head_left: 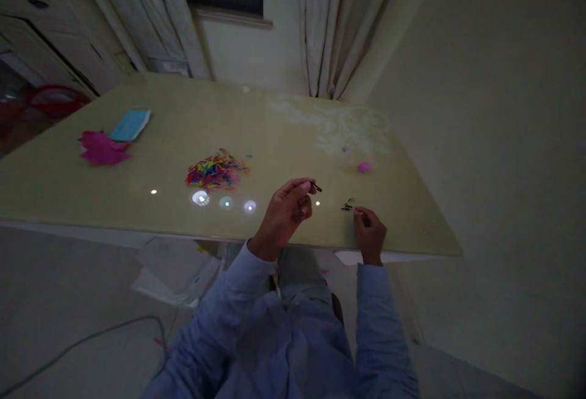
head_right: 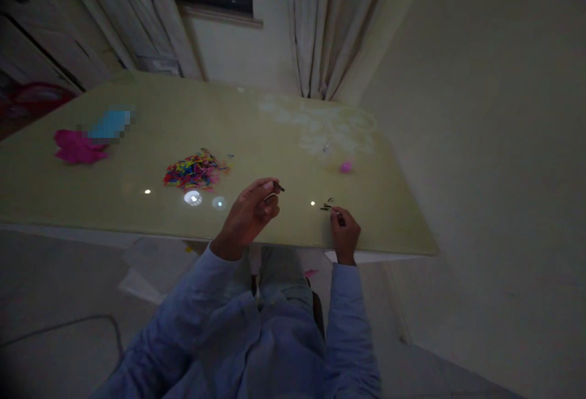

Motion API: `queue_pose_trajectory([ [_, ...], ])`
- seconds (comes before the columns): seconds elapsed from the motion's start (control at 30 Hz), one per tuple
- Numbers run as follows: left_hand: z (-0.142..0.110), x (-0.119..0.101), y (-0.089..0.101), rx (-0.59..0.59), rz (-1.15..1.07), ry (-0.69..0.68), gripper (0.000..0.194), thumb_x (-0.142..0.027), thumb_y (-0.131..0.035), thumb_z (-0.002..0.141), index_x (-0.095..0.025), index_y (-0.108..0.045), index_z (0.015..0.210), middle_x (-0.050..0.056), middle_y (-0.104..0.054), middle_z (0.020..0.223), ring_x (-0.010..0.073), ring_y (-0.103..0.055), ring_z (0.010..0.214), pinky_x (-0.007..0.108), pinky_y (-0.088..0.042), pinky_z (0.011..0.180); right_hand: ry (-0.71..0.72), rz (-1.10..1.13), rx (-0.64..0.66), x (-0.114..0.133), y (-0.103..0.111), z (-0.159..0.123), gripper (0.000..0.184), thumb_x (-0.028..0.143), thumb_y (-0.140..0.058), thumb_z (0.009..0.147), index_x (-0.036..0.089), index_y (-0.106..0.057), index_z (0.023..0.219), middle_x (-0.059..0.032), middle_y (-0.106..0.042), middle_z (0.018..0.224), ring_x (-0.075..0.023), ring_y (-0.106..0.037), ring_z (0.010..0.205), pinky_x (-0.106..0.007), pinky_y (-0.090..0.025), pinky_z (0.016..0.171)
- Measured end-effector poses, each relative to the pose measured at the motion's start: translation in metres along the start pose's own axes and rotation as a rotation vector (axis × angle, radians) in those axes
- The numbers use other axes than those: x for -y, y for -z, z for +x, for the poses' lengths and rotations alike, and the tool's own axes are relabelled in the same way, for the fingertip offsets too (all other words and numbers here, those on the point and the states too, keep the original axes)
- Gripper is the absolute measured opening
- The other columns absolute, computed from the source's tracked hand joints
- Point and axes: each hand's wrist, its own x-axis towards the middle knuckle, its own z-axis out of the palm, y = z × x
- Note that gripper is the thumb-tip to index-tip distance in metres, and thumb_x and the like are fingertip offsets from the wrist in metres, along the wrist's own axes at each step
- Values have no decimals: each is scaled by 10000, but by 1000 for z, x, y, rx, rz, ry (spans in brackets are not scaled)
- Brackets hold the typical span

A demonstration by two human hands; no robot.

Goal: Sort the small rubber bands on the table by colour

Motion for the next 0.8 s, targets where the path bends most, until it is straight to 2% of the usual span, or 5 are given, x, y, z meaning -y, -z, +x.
queue_pose_trajectory([
  [0.23, -1, -1, 1, -27, 102, -44, 244, -324, -759, 741, -178, -687, 923, 10, -644, 812, 12, -396, 480, 166, -294, 422, -9, 15, 24, 1, 1, -1, 348, 435, -569, 824, 145, -734, 922, -51, -683, 727, -149, -574, 604, -265, -465, 610],
  [0.37, 1, 8, 3, -47, 180, -56, 243, -349, -734, 757, -181, -685, 926, 18, -657, 833, 21, -413, 484, 174, -286, 423, -16, 17, 38, 0, 1, -2, 353, 444, -564, 826, 149, -730, 926, -49, -683, 729, -145, -565, 593, -262, -462, 603],
  [0.53, 32, 53, 10, 13, 570, -137, 249, -363, -656, 827, -166, -696, 974, 40, -686, 836, 58, -484, 504, 209, -349, 453, -23, 13, 54, 3, 1, -2, 360, 451, -565, 821, 148, -731, 924, -52, -686, 733, -154, -578, 608, -268, -468, 617],
  [0.67, 67, 98, 21, 77, 1114, -326, 128, -187, -611, 853, -143, -720, 904, 72, -702, 884, 114, -571, 661, 282, -465, 698, -19, 34, 11, 4, 2, -2, 350, 434, -570, 825, 140, -729, 928, -53, -686, 743, -155, -584, 627, -267, -468, 631],
  [0.8, 86, 121, 29, 140, 1384, -451, 189, -158, -566, 889, -105, -730, 965, 137, -690, 932, 182, -607, 818, 333, -438, 783, -28, 51, -9, 3, 2, -3, 350, 435, -582, 825, 135, -730, 926, -49, -680, 729, -155, -586, 623, -266, -469, 630],
])
